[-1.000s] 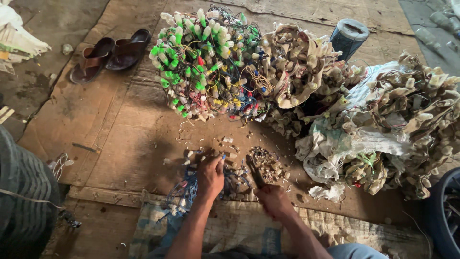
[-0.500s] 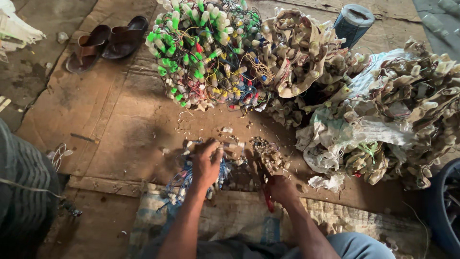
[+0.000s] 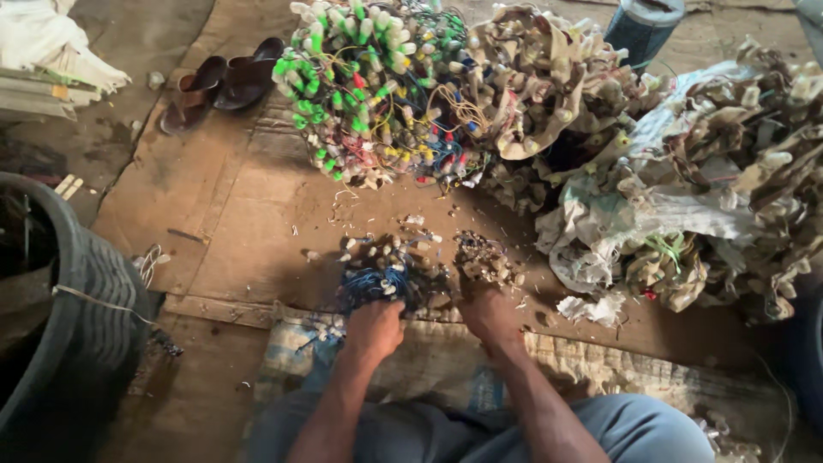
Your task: The person sits on the floor and uses red-handled pliers to cut small white plastic components from a tangled blue wire. The person repeatedly picks up sections of the wire, cuts the components, and drops them onto the floor.
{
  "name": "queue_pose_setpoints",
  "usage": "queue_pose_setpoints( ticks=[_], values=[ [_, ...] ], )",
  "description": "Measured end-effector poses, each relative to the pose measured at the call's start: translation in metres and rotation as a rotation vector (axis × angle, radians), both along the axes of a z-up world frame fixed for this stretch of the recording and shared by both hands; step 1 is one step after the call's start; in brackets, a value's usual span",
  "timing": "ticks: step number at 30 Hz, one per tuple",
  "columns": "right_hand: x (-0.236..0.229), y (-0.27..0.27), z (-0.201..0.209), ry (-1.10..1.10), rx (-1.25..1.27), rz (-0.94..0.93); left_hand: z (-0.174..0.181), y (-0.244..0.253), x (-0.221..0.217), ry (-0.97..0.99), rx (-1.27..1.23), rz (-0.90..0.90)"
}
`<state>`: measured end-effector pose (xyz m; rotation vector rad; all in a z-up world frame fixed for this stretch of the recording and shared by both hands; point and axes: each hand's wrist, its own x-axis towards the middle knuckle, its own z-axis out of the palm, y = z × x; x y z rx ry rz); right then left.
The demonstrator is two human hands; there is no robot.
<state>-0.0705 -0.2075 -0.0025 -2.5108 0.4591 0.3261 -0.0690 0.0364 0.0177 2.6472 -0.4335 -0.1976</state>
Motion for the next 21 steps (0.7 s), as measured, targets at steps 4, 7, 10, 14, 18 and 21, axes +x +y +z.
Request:
queue_pose_setpoints(
  ticks=[4, 7, 10, 14, 18, 21],
  values=[
    [0.003, 0.012, -0.027, -0.027, 0.065, 0.132, -0.009, -0.031, -0.007, -0.079, 0.072, -0.004],
    [0.007, 0.015, -0.050, -0.053, -0.035, 0.376, -0.018, -0.052, -0.006, -0.340, 0.255, -0.219],
    [0.010, 0.014, -0.056, -0.057, 0.078, 0.235, -0.029, -0.062, 0.011, -0.334, 0.753, -0.375],
    [0.009, 0.016, -0.034, -0.057, 0.159, 0.131, -0.038, -0.046, 0.024, -0.315, 0.605, -0.349],
    [0.004, 0.018, 0.002, -0.168, 0.353, 0.145, -0.038, -0.045, 0.019, -0.235, -0.347, 0.149],
    [0.001, 0.025, 0.022, -0.292, 0.633, 0.142, -0.035, -0.040, 0.014, -0.077, -0.889, 0.262]
  ],
)
